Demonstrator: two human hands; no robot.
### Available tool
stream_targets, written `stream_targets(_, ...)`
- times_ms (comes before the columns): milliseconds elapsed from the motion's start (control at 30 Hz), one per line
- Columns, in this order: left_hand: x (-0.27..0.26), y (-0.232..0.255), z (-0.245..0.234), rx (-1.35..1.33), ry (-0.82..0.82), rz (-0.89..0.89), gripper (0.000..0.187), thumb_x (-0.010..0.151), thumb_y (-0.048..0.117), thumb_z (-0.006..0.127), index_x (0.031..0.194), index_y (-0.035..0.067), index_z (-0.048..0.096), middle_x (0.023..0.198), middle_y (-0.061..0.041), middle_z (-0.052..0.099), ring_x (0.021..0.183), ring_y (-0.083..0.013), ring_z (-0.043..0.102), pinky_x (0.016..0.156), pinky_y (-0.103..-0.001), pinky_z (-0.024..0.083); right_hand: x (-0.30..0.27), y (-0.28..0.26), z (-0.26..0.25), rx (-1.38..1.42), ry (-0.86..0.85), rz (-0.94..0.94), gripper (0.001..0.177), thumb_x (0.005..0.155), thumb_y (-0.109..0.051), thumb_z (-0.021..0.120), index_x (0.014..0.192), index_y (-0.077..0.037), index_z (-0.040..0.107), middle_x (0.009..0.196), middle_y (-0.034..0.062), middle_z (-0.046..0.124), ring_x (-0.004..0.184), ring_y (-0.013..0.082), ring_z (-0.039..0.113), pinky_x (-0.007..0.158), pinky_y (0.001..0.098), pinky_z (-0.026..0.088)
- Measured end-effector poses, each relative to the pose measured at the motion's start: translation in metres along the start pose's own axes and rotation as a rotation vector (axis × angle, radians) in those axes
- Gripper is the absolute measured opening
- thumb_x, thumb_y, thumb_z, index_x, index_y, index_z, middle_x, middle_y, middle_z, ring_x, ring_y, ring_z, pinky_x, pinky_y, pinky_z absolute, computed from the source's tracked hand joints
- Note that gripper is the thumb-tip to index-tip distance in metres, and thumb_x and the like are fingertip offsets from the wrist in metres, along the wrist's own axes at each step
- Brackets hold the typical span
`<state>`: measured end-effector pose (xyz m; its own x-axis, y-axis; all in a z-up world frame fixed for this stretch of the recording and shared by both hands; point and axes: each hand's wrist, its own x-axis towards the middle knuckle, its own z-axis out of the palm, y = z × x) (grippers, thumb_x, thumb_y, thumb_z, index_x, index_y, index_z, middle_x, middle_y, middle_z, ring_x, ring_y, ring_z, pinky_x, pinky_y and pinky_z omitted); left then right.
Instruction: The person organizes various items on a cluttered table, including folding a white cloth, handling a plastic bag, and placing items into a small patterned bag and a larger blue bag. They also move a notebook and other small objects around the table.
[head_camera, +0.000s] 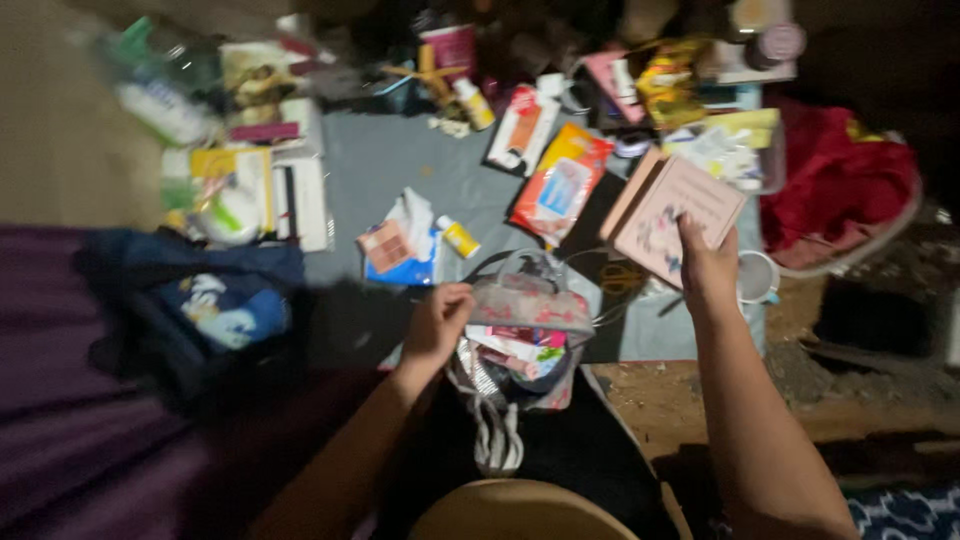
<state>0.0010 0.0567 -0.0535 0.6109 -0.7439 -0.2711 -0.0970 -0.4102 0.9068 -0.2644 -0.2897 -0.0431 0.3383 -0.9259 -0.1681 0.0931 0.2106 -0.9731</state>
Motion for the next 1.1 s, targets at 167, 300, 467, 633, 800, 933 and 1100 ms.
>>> stream_targets(167,0.028,-0.132,-0.033,0.474,0.421,0.099,0.035,0.094,0.027,0.073,0.118,0.003,0.065,0.112,-0.022,0.067,0.103,-0.0406,0.061,0.09,-0.049,0.051,-0.029,0.021,0.011,-0.389,-0.01,0.091,0.067,0.094,-0.013,0.082,0.148,0.0,0.044,0.128,0.0141,0.066,0.111,0.019,0.066,0.093,0.0327,0.056)
stream_targets(300,0.061,-0.153,-0.062,0.801,0.532,0.334,0.063,0.086,0.028,0.074,0.136,-0.003,0.05,0.128,-0.032,0.055,0.121,-0.0491,0.052,0.106,-0.058,0.042,-0.037,0.024,0.014,-0.361,-0.087,0.222,0.082,0.084,-0.013,0.081,0.153,-0.006,0.037,0.121,0.0121,0.067,0.1,0.0185,0.067,0.076,0.0337,0.057)
stream_targets(467,0.087,-0.074,-0.09,0.716,0.264,0.06,0.095,0.071,0.023,0.084,0.155,0.015,0.039,0.154,-0.025,0.038,0.137,-0.0463,0.043,0.113,-0.056,0.037,-0.041,0.045,0.0,-0.394,-0.19,0.152,0.075,0.087,-0.014,0.083,0.151,-0.002,0.044,0.125,0.0148,0.068,0.105,0.0187,0.067,0.085,0.0317,0.058)
stream_targets(633,0.108,-0.029,-0.09,0.899,0.121,-0.254,0.106,0.066,0.026,0.092,0.153,0.029,0.032,0.155,-0.003,0.036,0.141,-0.0334,0.039,0.103,-0.067,0.034,-0.051,0.058,-0.007,-1.017,-0.094,-0.104,0.08,0.082,-0.015,0.091,0.144,0.007,0.046,0.123,0.0287,0.056,0.111,0.0365,0.061,0.09,0.0429,0.053)
stream_targets(800,0.094,-0.001,-0.097,0.817,0.109,-0.335,0.102,0.063,0.023,0.093,0.148,0.018,0.038,0.142,-0.008,0.044,0.128,-0.0354,0.05,0.098,-0.058,0.044,-0.102,0.016,0.039,-1.063,0.001,-0.27,0.067,0.091,-0.008,0.081,0.149,0.004,0.051,0.133,0.0285,0.05,0.123,0.04,0.054,0.104,0.0444,0.048)
stream_targets(933,0.05,0.027,-0.099,0.649,0.233,0.038,0.081,0.063,0.021,0.092,0.135,0.017,0.055,0.126,-0.01,0.055,0.111,-0.0364,0.061,0.089,-0.048,0.054,-0.16,-0.045,0.1,-0.963,-0.073,-0.367,0.045,0.101,-0.004,0.07,0.144,-0.004,0.057,0.138,0.0183,0.057,0.128,0.0334,0.059,0.106,0.0375,0.053)
stream_targets(1100,-0.027,0.094,-0.07,0.376,-0.001,0.356,0.063,0.071,0.016,0.083,0.128,0.015,0.057,0.122,-0.012,0.058,0.111,-0.0331,0.062,0.091,-0.042,0.057,-0.212,-0.077,0.159,-0.599,-0.452,0.128,0.052,0.091,-0.016,0.072,0.138,-0.005,0.054,0.12,0.0071,0.067,0.096,0.018,0.067,0.084,0.0327,0.055)
